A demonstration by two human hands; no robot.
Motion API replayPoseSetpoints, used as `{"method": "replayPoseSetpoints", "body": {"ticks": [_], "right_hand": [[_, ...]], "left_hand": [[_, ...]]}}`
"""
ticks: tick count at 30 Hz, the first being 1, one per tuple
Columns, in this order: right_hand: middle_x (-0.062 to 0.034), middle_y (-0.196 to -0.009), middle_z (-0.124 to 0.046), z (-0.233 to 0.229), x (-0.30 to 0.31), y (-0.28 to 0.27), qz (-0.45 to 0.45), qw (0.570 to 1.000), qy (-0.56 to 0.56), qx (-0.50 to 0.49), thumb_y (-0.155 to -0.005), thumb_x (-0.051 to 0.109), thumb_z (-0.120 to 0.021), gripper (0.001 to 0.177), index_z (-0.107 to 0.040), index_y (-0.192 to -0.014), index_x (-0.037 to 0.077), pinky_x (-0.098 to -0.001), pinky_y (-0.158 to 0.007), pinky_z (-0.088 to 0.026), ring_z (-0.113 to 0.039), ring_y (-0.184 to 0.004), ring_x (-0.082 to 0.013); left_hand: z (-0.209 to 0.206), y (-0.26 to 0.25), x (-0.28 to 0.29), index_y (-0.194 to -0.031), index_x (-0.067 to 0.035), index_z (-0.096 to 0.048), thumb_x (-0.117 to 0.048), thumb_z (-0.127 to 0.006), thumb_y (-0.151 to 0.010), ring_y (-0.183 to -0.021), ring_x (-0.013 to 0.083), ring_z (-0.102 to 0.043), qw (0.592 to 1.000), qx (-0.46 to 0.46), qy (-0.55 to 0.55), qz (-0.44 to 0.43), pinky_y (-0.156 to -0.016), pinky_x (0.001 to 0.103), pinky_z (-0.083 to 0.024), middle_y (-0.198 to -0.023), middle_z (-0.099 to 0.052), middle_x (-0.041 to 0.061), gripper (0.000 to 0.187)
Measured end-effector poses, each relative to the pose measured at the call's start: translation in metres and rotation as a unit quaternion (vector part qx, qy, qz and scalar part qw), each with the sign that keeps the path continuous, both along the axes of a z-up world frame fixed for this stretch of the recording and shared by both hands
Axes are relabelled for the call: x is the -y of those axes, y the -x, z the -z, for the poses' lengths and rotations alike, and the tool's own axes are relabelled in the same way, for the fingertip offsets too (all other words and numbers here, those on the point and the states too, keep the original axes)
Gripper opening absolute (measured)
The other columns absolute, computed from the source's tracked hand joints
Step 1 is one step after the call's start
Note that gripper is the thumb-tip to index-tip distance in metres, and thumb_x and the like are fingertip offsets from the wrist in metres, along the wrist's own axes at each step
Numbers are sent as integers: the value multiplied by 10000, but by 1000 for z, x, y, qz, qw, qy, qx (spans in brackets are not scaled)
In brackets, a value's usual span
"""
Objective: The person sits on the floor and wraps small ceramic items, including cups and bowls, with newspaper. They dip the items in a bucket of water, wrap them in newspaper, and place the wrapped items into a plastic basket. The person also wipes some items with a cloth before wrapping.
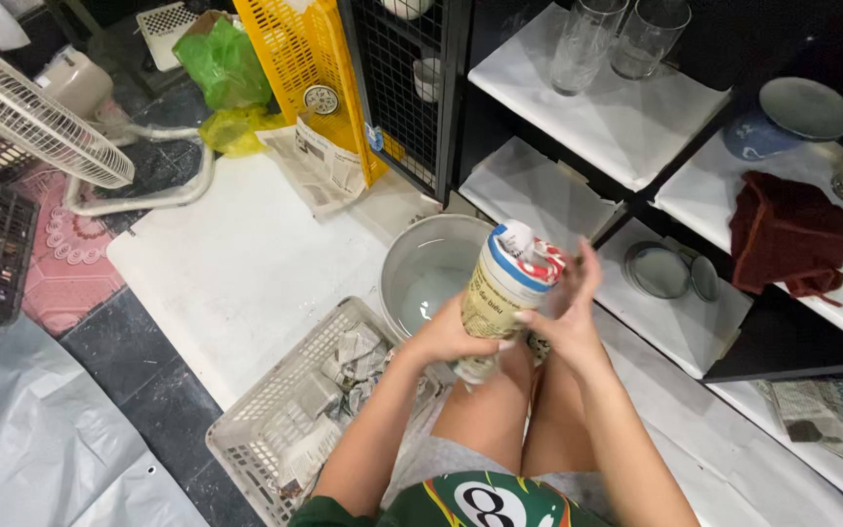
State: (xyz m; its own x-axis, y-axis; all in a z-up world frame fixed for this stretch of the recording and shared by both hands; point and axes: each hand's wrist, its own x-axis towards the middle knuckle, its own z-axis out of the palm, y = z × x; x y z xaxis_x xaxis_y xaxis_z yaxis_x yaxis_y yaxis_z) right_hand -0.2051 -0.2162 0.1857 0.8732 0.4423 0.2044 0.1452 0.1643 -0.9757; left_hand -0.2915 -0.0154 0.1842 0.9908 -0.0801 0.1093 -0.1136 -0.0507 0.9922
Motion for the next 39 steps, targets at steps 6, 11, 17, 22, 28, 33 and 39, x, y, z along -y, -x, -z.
{"method": "replayPoseSetpoints", "body": {"ticks": [6, 11, 17, 22, 28, 33, 39], "right_hand": [[-236, -1393, -591, 6, -16, 13, -231, 925, -178, -244, -635, 638, -874, 1107, -462, -1442, 2, -554, -1121, -419, -511, -1363, -408], [-251, -1193, -649, 17, -20, 27, -177, 908, -281, -255, -693, 634, -795, 1034, -482, -1417, -35, -584, -1129, -411, -618, -1253, -442], [-196, -1264, -648, 11, -15, 19, -359, 821, -383, -226, -739, 558, -828, 1036, -461, -1525, -9, -634, -1302, -398, -670, -1178, -362], [-179, -1294, -607, -9, -20, 29, -237, 897, -233, -292, -671, 603, -823, 1091, -407, -1516, 54, -549, -1047, -495, -641, -1174, -373], [-186, -1343, -585, -9, -33, 44, -192, 915, -162, -315, -783, 524, -777, 933, -448, -1473, -11, -500, -1007, -546, -617, -1220, -355], [-191, -1338, -594, 23, -57, 60, -264, 885, -173, -341, -816, 534, -741, 891, -462, -1476, 6, -508, -958, -550, -630, -1181, -355], [-268, -1381, -463, 69, -95, 67, -211, 907, 69, -357, -961, 501, -595, 771, -409, -1545, 35, -553, -1081, -398, -458, -1274, -419]], "left_hand": [[2, 9, 32, -1358, -25, -595, -235, -827, -811, -1174, 180, -647, 976, -89, 171, 99, -1007, 335, -525, -1258, -688, 76, 631], [2, 22, 40, -1358, 47, -614, -270, -815, -857, -1146, 214, -659, 977, -124, 159, 69, -990, 353, -533, -1227, -703, 113, 626], [27, 44, 44, -1441, -64, -476, -285, -815, -807, -1196, 162, -643, 924, -185, 309, 131, -1036, 332, -515, -1305, -662, 59, 753], [32, 52, 55, -1416, 43, -540, -234, -821, -865, -1136, 181, -654, 951, -136, 275, 39, -991, 345, -539, -1259, -678, 100, 678], [19, 74, 39, -1383, 15, -557, -159, -817, -847, -1125, 141, -655, 982, -84, 163, -34, -971, 311, -543, -1246, -691, 87, 621], [37, 95, 19, -1374, 8, -572, -203, -795, -846, -1060, 196, -698, 917, -221, 332, -1, -889, 332, -577, -1193, -709, 115, 611], [101, 132, -8, -1368, 24, -593, -254, -819, -840, -1069, 199, -684, 938, -175, 260, -150, -895, 342, -569, -1200, -713, 114, 638]]}}
